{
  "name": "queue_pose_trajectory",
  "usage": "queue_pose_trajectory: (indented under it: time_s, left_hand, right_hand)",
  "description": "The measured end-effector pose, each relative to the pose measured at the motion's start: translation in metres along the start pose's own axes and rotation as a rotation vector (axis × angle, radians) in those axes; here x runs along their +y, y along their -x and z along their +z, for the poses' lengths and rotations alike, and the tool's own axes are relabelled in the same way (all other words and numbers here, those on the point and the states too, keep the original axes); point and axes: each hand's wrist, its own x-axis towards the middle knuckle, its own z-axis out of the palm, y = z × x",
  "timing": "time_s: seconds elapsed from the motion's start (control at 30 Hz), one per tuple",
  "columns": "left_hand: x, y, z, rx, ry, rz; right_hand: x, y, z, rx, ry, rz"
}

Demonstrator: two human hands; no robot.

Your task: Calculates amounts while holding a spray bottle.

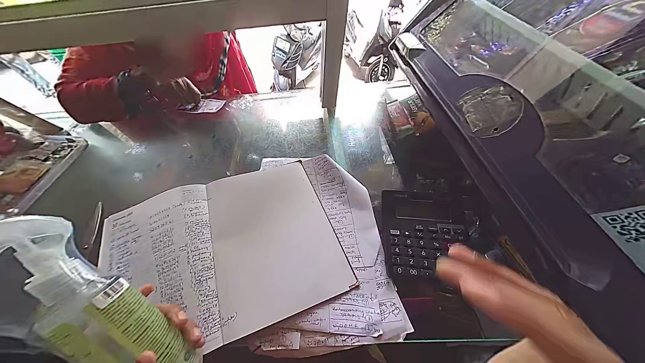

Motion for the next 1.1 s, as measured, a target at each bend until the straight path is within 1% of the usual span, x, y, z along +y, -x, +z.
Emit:
queue_pose_trajectory:
  time_s: [0.03,0.07,0.1,0.13,0.2,0.23,0.3,0.43,0.53,0.6,0.67,0.73,0.8,0.87,0.93,1.0,1.1]
  left_hand:
    - [-0.001,-0.001,0.002,-0.002,-0.002,0.009]
    - [-0.003,-0.002,0.003,-0.02,0.002,0.019]
    - [-0.006,-0.005,0.003,-0.044,0.006,0.025]
    - [-0.008,-0.008,0.003,-0.064,0.014,0.029]
    - [-0.016,-0.013,0.003,-0.087,0.032,0.05]
    - [-0.019,-0.014,0.004,-0.092,0.035,0.054]
    - [-0.021,-0.015,0.004,-0.093,0.011,0.056]
    - [-0.024,-0.014,-0.004,-0.095,-0.028,0.045]
    - [-0.025,-0.012,-0.008,-0.098,0.031,0.029]
    - [-0.026,-0.012,-0.008,-0.097,0.063,0.013]
    - [-0.025,-0.012,-0.007,-0.089,0.033,-0.008]
    - [-0.022,-0.011,-0.007,-0.091,-0.03,-0.034]
    - [-0.02,-0.009,-0.004,-0.092,-0.113,-0.05]
    - [-0.018,-0.007,0.001,-0.099,-0.202,-0.058]
    - [-0.018,-0.006,0.003,-0.112,-0.221,-0.063]
    - [-0.018,-0.005,0.004,-0.117,-0.207,-0.08]
    - [-0.019,-0.002,0.003,-0.099,-0.195,-0.085]
  right_hand:
    - [0.02,0.0,0.011,-0.012,0.248,0.11]
    - [0.038,-0.002,0.023,-0.07,0.444,0.222]
    - [0.053,-0.005,0.034,-0.129,0.565,0.339]
    - [0.065,-0.006,0.043,-0.163,0.631,0.44]
    - [0.078,-0.011,0.052,-0.213,0.666,0.601]
    - [0.08,-0.013,0.052,-0.241,0.655,0.663]
    - [0.078,-0.017,0.048,-0.293,0.633,0.727]
    - [0.081,-0.021,0.043,-0.364,0.621,0.733]
    - [0.08,-0.023,0.034,-0.317,0.619,0.705]
    - [0.059,-0.027,0.03,-0.258,0.625,0.628]
    - [0.023,-0.033,0.037,-0.237,0.583,0.499]
    - [-0.006,-0.035,0.059,-0.296,0.426,0.368]
    - [-0.019,-0.037,0.094,-0.4,0.309,0.3]
    - [-0.022,-0.037,0.13,-0.481,0.339,0.28]
    - [-0.023,-0.035,0.151,-0.508,0.384,0.306]
    - [-0.02,-0.033,0.146,-0.475,0.324,0.333]
    - [-0.012,-0.027,0.113,-0.389,0.252,0.346]
